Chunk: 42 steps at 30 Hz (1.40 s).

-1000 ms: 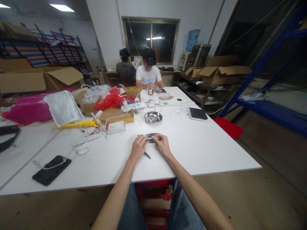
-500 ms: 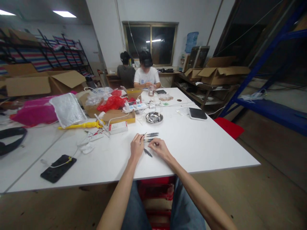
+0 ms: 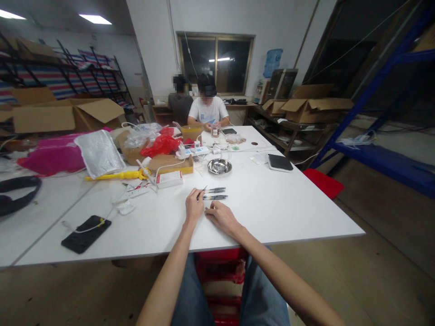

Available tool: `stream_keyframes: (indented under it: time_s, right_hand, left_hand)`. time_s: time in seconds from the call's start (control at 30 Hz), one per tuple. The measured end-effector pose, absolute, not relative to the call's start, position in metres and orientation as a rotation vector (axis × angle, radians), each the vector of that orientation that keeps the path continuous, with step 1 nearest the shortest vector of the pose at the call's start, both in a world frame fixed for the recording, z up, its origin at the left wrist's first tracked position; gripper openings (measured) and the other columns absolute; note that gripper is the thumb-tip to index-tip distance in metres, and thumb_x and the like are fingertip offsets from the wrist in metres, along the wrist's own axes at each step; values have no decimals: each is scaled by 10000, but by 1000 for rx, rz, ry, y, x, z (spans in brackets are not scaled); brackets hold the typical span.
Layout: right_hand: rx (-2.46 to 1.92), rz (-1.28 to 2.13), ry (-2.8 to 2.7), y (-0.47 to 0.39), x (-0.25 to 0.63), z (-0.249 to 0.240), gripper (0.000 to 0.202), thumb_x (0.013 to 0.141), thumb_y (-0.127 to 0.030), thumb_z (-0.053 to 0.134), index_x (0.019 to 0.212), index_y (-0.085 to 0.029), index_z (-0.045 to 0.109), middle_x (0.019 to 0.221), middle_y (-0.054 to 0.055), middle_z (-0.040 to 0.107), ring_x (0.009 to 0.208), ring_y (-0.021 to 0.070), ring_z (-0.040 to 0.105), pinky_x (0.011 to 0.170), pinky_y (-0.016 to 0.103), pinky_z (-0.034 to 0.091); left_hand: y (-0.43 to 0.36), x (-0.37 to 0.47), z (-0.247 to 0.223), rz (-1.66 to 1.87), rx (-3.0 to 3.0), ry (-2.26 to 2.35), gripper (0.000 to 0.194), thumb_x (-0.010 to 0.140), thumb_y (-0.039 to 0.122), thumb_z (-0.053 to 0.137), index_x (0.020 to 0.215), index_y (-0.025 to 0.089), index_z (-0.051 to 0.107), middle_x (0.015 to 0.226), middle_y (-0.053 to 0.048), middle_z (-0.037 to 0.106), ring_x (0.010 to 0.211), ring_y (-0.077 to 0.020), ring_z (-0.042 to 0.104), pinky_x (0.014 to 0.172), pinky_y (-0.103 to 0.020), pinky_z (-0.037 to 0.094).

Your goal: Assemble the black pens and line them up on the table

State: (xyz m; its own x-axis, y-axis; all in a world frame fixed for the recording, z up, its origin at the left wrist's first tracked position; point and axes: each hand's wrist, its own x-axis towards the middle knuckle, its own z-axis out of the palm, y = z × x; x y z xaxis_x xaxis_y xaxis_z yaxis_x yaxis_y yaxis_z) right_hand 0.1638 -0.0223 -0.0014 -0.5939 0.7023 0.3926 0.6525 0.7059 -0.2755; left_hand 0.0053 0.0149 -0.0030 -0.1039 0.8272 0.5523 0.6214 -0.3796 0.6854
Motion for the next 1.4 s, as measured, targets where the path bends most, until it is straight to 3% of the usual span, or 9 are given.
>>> stream_keyframes:
  time_s: [0.47, 0.67, 0.87, 1.4]
  right_hand:
    - [-913, 577, -2168, -2, 166, -18, 94, 815, -143, 716, 858, -195, 652, 960, 44, 593, 953, 211, 534, 850, 320, 435]
    - [-854, 783, -2027, 4, 171, -14, 145, 785, -240, 761, 746, -193, 630, 877, 38, 642, 891, 212, 563, 822, 319, 426]
    - [-1009, 936, -1475, 23, 187, -3, 218, 783, -384, 716, 742, -186, 637, 739, 17, 651, 680, 164, 540, 657, 276, 409]
    - [-1019, 1004, -1394, 32, 190, -10, 141, 751, -293, 665, 782, -174, 734, 785, 43, 717, 696, 171, 584, 683, 280, 439]
  left_hand:
    - [18, 7, -8, 1276, 2173, 1669, 207, 963, 222, 459, 871, 207, 643, 874, -31, 645, 849, -172, 612, 771, -290, 471]
    - [19, 11, -8, 1105, 2389, 1632, 225, 971, 204, 446, 863, 214, 643, 909, -42, 645, 904, -186, 602, 794, -307, 483]
    - [19, 14, -6, 1005, 2548, 1629, 204, 968, 196, 455, 872, 217, 634, 896, -53, 628, 896, -205, 589, 779, -328, 491]
    - [17, 12, -9, 936, 2638, 1551, 250, 989, 260, 441, 912, 218, 676, 877, -58, 611, 897, -199, 576, 791, -332, 478]
